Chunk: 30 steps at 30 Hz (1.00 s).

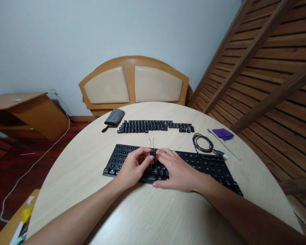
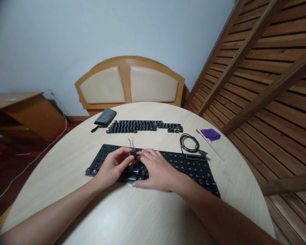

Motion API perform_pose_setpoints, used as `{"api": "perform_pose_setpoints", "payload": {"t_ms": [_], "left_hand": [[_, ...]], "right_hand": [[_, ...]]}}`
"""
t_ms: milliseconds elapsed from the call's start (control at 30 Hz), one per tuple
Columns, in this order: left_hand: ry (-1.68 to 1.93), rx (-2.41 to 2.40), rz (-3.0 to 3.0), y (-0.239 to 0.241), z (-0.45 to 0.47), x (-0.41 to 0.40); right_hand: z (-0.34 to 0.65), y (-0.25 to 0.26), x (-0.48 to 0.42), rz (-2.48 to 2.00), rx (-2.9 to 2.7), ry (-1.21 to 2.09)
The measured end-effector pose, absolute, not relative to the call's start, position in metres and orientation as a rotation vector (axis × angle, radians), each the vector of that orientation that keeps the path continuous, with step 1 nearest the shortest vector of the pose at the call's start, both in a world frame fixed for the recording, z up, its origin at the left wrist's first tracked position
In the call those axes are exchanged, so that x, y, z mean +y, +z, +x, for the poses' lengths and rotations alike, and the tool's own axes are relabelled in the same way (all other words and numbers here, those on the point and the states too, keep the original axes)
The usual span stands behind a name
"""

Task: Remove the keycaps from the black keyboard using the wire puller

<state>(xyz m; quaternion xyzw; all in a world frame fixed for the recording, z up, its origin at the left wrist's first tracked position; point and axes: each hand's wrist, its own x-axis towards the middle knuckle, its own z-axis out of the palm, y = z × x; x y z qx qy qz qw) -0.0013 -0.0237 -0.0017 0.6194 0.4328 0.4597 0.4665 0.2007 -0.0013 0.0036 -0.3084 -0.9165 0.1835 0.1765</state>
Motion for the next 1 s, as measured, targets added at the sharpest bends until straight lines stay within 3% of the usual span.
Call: {"api": "perform_pose_setpoints", "payload": {"t_ms": [500,1000], "left_hand": [[0.808,1.029,2.018,0.019,-0.017,-0.024],[0.783,0.967,2.233,0.013,-0.02,-0.025]], "right_hand": [[0.201,0.003,-0.001,-0.859,-2.552,0.577],[0.201,0.009,-0.002,-0.874,-2.557,0.615]]}}
